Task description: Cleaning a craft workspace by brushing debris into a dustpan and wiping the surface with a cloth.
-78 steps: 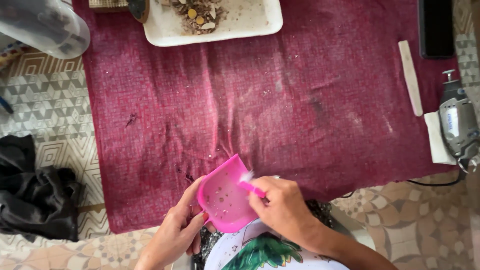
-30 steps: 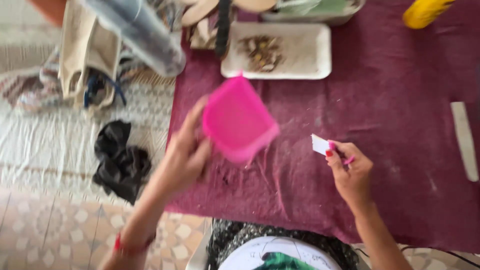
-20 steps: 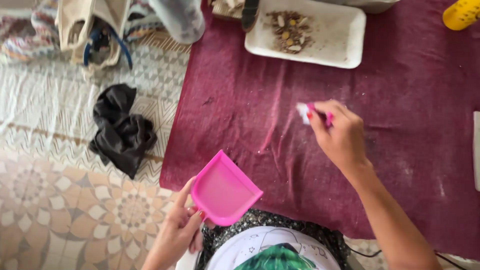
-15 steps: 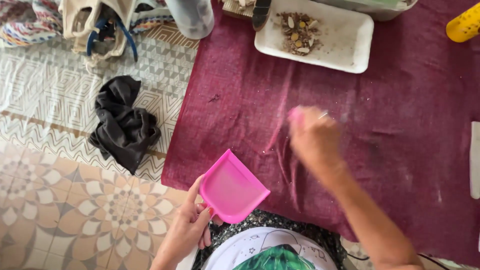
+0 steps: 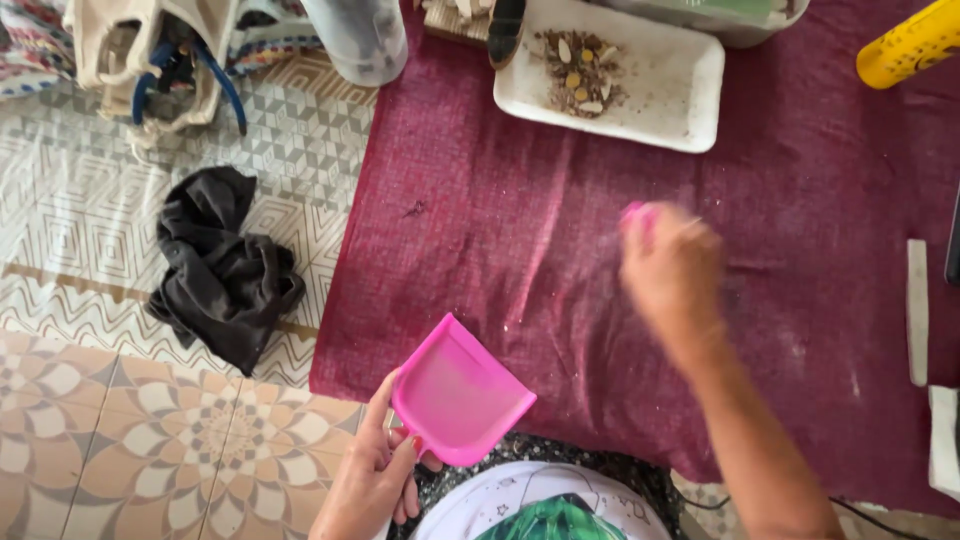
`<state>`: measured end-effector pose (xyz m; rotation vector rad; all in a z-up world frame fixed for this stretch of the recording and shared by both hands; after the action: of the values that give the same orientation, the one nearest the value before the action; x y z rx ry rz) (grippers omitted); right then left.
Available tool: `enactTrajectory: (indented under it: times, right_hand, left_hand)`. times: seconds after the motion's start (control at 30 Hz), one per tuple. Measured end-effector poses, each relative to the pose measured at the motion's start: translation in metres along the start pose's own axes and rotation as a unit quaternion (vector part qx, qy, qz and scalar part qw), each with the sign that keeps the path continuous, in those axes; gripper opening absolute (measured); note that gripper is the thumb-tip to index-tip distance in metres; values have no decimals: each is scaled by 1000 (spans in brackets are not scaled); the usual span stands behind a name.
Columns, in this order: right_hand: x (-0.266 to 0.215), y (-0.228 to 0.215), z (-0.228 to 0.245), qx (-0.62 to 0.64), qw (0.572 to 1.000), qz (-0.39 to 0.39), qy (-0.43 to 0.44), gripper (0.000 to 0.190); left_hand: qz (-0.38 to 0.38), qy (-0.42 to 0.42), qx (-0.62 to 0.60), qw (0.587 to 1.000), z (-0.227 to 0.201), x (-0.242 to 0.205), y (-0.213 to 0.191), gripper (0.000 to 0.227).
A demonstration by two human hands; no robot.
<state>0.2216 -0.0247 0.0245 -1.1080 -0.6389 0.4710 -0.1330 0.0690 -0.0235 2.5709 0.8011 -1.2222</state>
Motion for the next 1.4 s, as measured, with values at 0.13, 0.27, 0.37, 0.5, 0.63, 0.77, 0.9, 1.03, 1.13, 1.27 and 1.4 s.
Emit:
enactTrajectory:
  times: [0.13, 0.27, 0.37, 0.5, 0.63, 0.77, 0.9, 1.03, 1.13, 1.27, 1.4]
  right_hand:
    - [-73, 12, 100, 212, 942, 250, -74, 12]
    - [-97, -12, 130, 468, 830, 228, -197, 12]
    - [-65, -24, 95, 475, 856, 151, -135, 22]
    - [-56, -7, 58, 596, 794, 113, 31, 49]
    - [-61, 5, 57, 533, 840, 99, 7, 47]
    - [-47, 6, 69, 382, 918, 101, -43, 37]
    - [-32, 6, 81, 203, 950, 13, -239, 28]
    - [-22, -7, 98, 182, 953, -76, -231, 94]
    - [-7, 12, 103, 339, 937, 68, -55, 80]
    - [13, 44, 118, 439, 864, 218, 111, 67]
    - [49, 109, 83, 508, 852, 129, 20, 57]
  left_hand:
    - [18, 26, -28, 999, 9, 5, 1, 81]
    - [50, 91, -95, 990, 18, 11, 0, 84]
    - [27, 166, -139, 976, -2, 14, 0, 82]
    - [-16, 231, -116, 966, -45, 27, 17, 78]
    - [-26, 300, -165, 939, -48, 61, 55, 75]
    - [-37, 295, -124, 947, -65, 55, 71, 76]
    - [-37, 296, -87, 951, -80, 40, 55, 83]
    - [-36, 306, -162, 937, -88, 42, 38, 85]
    - [-63, 341, -189, 919, -90, 56, 29, 83]
    - [-138, 307, 3, 942, -107, 51, -3, 84]
    - [-452, 396, 180, 779, -103, 69, -86, 39]
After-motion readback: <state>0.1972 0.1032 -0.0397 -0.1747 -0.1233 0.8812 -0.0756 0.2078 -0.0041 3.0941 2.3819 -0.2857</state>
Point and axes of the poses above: each hand's wrist, its own x-axis towards the middle knuckle, its own y-axis out of the palm, z = x × y, the point moved 5 cm from there along x, towards the middle knuckle, and after that the axes turned 6 degrees about x, right-handed, at the moved point
